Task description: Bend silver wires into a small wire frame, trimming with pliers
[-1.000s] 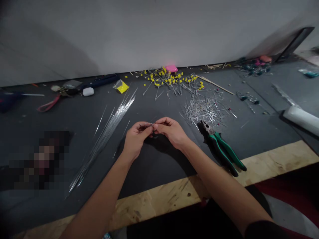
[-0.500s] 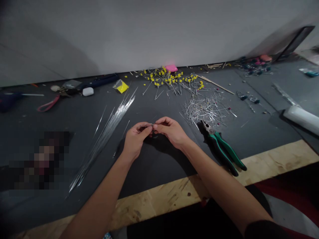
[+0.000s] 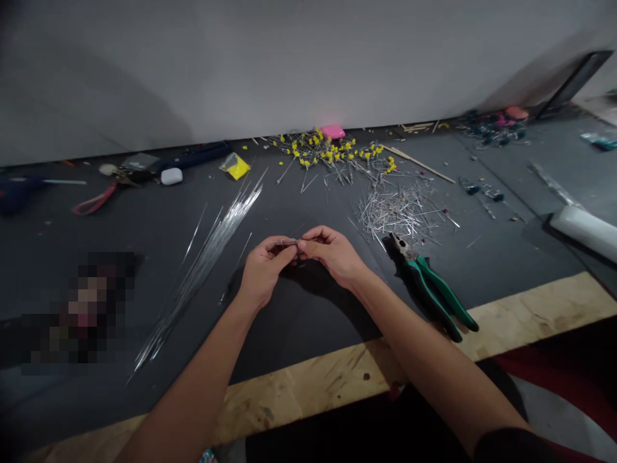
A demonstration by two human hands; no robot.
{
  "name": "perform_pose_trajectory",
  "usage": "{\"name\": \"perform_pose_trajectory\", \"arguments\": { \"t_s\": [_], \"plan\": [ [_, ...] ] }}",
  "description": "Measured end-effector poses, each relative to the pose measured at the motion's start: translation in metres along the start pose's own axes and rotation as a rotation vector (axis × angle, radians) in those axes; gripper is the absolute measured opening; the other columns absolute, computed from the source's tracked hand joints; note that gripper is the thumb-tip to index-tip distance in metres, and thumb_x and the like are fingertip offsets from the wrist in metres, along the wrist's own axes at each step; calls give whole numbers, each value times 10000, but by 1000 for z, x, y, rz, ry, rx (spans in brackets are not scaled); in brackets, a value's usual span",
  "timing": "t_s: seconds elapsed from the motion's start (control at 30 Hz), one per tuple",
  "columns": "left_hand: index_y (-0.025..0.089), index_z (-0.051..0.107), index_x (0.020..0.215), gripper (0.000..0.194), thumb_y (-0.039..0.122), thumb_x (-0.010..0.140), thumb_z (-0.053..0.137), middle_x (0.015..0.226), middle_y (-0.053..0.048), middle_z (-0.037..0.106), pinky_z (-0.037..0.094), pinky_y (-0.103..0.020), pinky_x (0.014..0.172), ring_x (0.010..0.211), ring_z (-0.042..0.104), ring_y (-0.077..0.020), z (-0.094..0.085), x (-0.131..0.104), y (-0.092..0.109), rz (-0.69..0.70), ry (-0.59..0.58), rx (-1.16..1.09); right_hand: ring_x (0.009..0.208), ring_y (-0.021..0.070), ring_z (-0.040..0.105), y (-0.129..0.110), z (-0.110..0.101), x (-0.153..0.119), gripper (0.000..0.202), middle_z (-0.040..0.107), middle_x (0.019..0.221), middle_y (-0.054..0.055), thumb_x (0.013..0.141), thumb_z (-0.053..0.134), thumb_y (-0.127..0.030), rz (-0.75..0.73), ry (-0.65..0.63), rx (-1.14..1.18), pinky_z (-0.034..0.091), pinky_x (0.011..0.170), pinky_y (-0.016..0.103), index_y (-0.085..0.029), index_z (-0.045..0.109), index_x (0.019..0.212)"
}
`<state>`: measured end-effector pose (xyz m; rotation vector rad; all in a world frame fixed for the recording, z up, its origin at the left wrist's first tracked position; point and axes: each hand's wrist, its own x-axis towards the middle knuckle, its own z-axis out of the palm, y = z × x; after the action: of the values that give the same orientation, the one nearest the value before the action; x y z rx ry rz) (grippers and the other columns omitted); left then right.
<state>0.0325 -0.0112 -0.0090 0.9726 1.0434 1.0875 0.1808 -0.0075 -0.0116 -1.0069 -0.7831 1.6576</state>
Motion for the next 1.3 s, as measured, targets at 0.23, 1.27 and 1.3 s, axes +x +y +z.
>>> {"name": "perform_pose_trajectory", "arguments": {
  "t_s": [0.23, 1.27, 1.3],
  "plan": [
    [159, 648, 856, 235, 293, 676, 714, 828, -29, 680, 491, -256, 695, 712, 612, -114, 0, 0, -2, 9, -6, 18, 599, 89, 612, 0, -1, 0, 238, 660, 658, -34, 589, 815, -239, 6, -12, 0, 490, 642, 249, -195, 625, 726],
    [161, 650, 818, 196, 229, 642, 705, 756, -12, 677, 493, -234, 609, 655, 613, -109, 3, -2, 0, 14, 32, 18, 607, 94, 556, 0, 3, -1, 190, 612, 628, -44, 656, 752, -239, -65, -67, -39, 446, 648, 257, -207, 577, 723],
    [159, 649, 818, 197, 228, 642, 705, 753, -12, 675, 491, -232, 604, 643, 608, -105, 3, -2, 0, 14, 37, 21, 610, 93, 556, 0, 3, -2, 184, 612, 629, -44, 661, 748, -233, -72, -70, -36, 445, 654, 257, -206, 578, 724]
  ]
}}
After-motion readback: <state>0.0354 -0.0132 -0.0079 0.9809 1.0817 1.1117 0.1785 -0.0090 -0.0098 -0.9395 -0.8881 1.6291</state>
